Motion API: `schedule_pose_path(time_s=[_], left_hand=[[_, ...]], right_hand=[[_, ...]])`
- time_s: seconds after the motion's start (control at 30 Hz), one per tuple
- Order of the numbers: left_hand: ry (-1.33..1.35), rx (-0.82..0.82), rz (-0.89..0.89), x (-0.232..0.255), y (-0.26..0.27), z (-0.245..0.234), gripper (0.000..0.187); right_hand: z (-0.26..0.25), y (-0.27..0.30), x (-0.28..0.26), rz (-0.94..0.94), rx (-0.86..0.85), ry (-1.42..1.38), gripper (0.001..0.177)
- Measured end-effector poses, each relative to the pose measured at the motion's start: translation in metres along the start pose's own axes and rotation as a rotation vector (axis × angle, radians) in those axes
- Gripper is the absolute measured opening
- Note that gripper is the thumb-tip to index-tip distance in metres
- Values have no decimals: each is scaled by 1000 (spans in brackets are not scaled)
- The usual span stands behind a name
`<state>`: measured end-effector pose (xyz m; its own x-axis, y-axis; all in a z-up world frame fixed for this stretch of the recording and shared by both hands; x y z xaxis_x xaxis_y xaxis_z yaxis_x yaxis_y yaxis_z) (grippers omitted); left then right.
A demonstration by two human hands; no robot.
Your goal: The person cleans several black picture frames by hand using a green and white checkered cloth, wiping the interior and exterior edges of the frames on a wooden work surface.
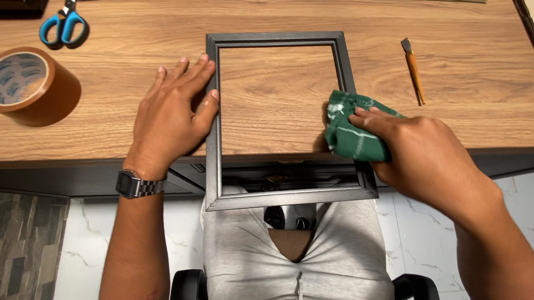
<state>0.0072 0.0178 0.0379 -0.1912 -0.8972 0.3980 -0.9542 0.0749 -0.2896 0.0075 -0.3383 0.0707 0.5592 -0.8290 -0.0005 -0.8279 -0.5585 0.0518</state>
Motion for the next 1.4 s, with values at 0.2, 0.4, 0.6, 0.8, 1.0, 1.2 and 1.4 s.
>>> schedule_pose_path(time_s=[0.2, 0.4, 0.6, 0.8, 1.0, 1.2, 1.4], left_hand=[[21, 31, -12, -2, 1, -2, 57], [13, 0, -50, -3, 1, -1, 60], [10, -6, -59, -3, 0, -1, 60], [6, -25, -51, -4, 0, 2, 61], [-7, -11, -42, -7, 0, 4, 59], [-7, 2, -50, -5, -2, 4, 58], [-27, 23, -72, -6, 0, 4, 58]], right_hand=[[-1, -50, 14, -36, 109, -117, 76], [-10, -36, 6, -122, 224, -126, 82], [-7, 46, -16, -191, 216, -124, 93], [3, 57, -7, -154, 148, -160, 81], [4, 10, 3, -87, 105, -63, 88], [5, 1, 6, -125, 204, -43, 82], [1, 81, -19, -218, 228, -69, 83]])
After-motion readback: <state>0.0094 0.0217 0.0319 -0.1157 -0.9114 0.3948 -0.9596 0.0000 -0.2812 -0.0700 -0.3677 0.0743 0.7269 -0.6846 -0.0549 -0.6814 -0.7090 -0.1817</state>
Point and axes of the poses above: each hand's wrist, its own y-axis away from the middle knuckle, its own z-axis out of the palm, x = y × z, the point moved 9 cm from there along -y, towards the middle knuckle, and after that the axes turned 3 degrees about -z, right-handed, at the moved point
